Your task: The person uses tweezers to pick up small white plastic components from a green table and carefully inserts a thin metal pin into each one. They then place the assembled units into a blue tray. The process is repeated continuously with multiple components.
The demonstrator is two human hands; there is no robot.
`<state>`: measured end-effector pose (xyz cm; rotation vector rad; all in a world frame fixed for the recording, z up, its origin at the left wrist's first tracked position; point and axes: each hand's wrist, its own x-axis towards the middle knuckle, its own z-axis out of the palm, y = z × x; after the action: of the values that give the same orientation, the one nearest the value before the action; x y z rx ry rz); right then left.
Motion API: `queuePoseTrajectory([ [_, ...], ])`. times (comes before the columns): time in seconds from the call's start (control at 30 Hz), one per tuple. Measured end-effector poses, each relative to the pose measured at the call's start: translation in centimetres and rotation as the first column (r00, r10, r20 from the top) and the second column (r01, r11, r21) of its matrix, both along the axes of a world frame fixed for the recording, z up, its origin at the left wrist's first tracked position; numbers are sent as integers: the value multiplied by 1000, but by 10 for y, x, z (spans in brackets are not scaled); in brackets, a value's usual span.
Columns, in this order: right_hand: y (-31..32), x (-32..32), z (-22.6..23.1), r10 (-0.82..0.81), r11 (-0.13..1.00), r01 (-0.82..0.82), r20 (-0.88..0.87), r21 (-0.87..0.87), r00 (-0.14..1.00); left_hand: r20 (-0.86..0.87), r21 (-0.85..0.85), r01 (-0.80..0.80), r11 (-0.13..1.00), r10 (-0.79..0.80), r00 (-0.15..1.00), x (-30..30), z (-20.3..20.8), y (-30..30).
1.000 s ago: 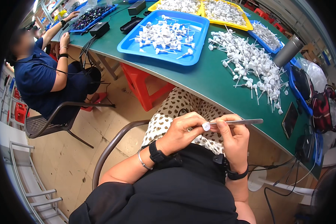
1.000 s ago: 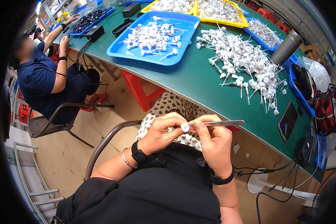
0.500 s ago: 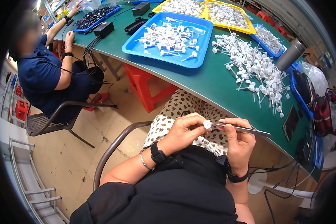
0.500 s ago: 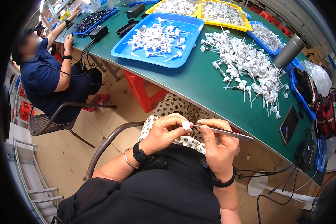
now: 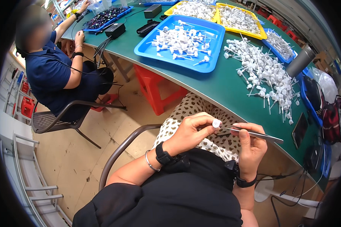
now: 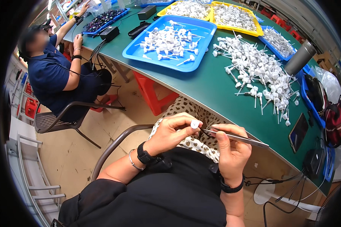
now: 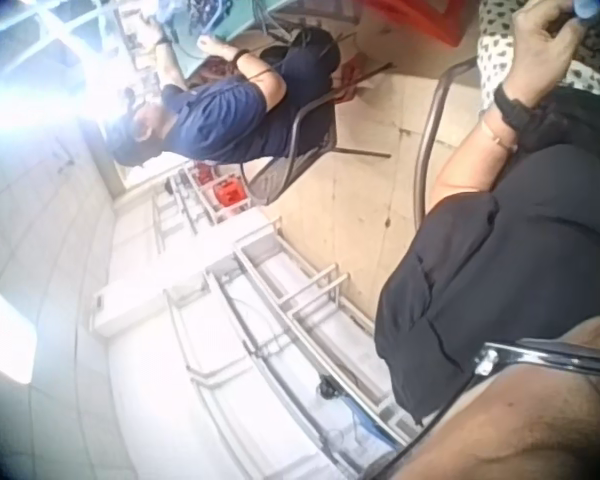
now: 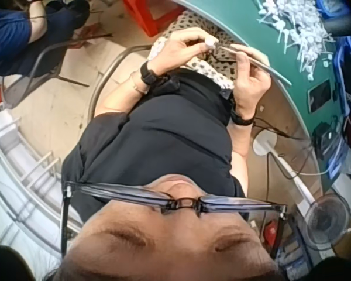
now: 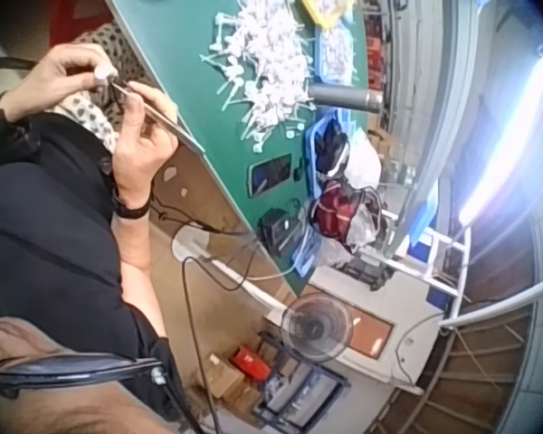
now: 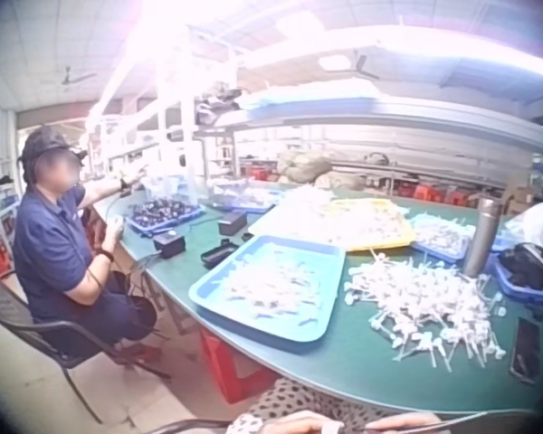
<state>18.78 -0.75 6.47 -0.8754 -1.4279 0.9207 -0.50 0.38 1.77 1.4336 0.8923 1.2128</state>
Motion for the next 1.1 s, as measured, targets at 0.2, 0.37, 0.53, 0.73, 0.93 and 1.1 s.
queuePoseTrajectory([
  [0.2, -2, -1, 1, -13, 1000, 12, -55, -26, 998, -5, 47, -41, 998, 41, 999, -3, 4, 1],
  [0.37, -2, 0, 1, -6, 999, 3, -79, -37, 997, -10, -1, -45, 999, 45, 999, -2, 4, 2],
  [0.53, -1, 2, 1, 1, 999, -8, -140, -52, 990, -77, 53, -75, 996, 79, 994, -3, 7, 1],
  [0.73, 0, 2, 0, 11, 998, -17, -111, -52, 994, -26, -10, -46, 999, 45, 999, 2, 4, -1],
  [0.93, 0, 1, 1, 6, 998, -12, -94, -61, 996, 44, -61, -19, 998, 22, 999, 2, -1, 1],
  [1.1, 1, 3, 1, 0, 998, -9, -140, -63, 990, 78, 39, -104, 994, 101, 992, -8, 16, 17],
])
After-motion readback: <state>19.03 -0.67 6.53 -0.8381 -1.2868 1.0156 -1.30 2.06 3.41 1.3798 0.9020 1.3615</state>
